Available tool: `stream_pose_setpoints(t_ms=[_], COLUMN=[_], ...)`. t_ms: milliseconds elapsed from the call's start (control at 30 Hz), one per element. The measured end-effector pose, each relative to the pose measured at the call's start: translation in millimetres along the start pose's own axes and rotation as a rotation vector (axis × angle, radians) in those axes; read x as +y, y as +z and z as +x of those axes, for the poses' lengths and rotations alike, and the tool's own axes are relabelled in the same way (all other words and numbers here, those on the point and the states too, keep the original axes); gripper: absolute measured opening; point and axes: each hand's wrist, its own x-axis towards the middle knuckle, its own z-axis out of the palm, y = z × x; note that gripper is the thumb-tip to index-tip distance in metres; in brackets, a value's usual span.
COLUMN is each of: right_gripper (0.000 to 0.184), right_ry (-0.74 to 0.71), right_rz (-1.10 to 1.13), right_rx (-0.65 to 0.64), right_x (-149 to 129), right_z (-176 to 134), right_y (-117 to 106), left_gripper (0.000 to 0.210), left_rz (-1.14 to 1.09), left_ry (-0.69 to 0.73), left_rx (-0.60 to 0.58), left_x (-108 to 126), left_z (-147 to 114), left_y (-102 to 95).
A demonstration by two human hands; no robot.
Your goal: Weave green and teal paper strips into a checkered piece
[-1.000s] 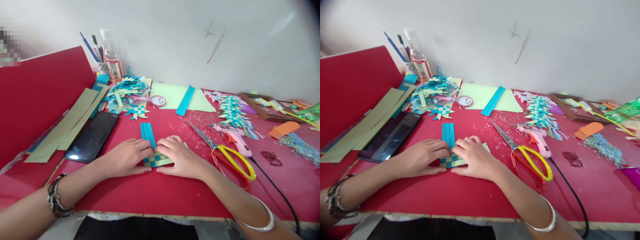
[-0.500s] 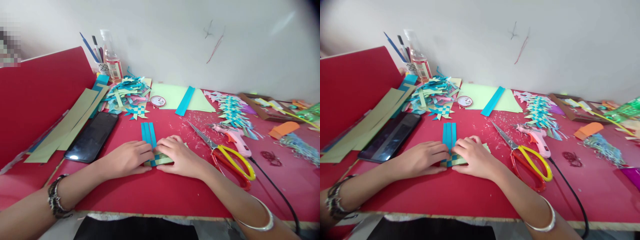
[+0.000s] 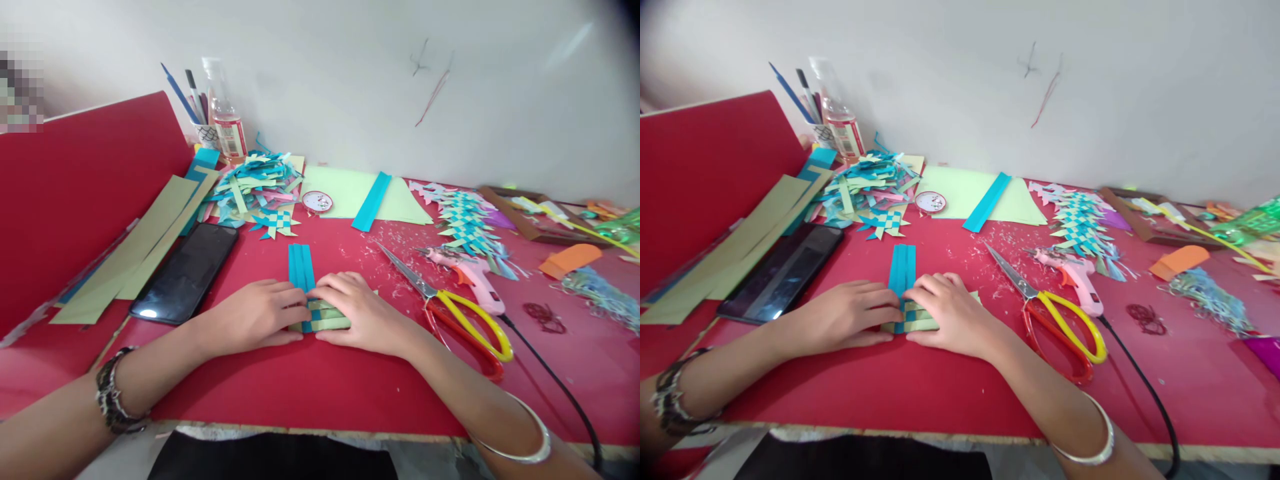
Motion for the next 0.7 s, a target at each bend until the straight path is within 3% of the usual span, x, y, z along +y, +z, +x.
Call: stream_pose_setpoints(t_ms=[700], right_gripper=[0.035], right_ry=[0.006], right_rz=[-0.051], right_rx=[-0.003], right_x=[-3.9], right_z=[0.7], right_y=[-1.1], left_gripper=[0.020], left_rz=[-0.064], left_ry=[-0.037], left_rx=[0.022], left_x=[2.3], left_z=[-0.4], left_y=[1.4])
